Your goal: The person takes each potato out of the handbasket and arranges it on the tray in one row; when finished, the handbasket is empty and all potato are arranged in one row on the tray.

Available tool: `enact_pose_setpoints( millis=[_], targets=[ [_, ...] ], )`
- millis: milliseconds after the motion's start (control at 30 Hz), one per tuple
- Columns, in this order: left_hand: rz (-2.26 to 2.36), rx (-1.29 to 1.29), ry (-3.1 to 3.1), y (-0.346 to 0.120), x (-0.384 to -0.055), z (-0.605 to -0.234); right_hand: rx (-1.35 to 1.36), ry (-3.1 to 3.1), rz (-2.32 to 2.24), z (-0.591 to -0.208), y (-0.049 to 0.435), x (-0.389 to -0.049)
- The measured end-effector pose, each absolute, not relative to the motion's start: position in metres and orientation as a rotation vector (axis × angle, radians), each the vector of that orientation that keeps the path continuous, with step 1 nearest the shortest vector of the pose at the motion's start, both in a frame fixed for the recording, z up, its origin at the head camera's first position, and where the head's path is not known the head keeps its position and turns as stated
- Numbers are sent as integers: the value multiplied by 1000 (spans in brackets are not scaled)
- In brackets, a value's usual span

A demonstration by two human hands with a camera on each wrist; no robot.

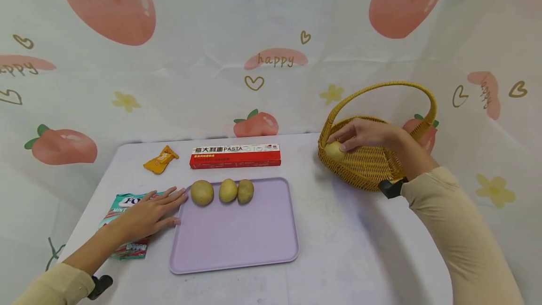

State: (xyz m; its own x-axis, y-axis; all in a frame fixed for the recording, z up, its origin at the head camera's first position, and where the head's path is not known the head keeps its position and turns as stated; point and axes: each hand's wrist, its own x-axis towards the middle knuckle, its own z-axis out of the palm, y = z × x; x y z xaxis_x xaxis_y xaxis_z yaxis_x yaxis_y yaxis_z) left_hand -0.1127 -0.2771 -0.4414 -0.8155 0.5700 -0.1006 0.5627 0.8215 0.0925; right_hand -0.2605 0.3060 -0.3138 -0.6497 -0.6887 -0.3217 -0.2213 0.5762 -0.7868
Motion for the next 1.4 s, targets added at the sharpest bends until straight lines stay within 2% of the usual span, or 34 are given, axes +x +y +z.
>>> enact_pose_setpoints(
  millis=[233, 600, 867, 1133, 1400],
  targets=[
    [82, 895, 2878, -278, -112, -440, -968, 2181, -939, -325, 260, -252],
    [98, 894, 2877, -279, -112, -442, -968, 2087, -1089, -395, 187, -240],
    [82, 904, 2879, -280, -112, -444, -981, 2130, -1037, -424, 147, -232],
    [95, 905, 2885, -281, -114, -445, -879, 2198, -998, -431, 129, -226],
    [113, 896, 2877, -279, -113, -444, -864, 2204, -962, -425, 138, -226]
  ],
)
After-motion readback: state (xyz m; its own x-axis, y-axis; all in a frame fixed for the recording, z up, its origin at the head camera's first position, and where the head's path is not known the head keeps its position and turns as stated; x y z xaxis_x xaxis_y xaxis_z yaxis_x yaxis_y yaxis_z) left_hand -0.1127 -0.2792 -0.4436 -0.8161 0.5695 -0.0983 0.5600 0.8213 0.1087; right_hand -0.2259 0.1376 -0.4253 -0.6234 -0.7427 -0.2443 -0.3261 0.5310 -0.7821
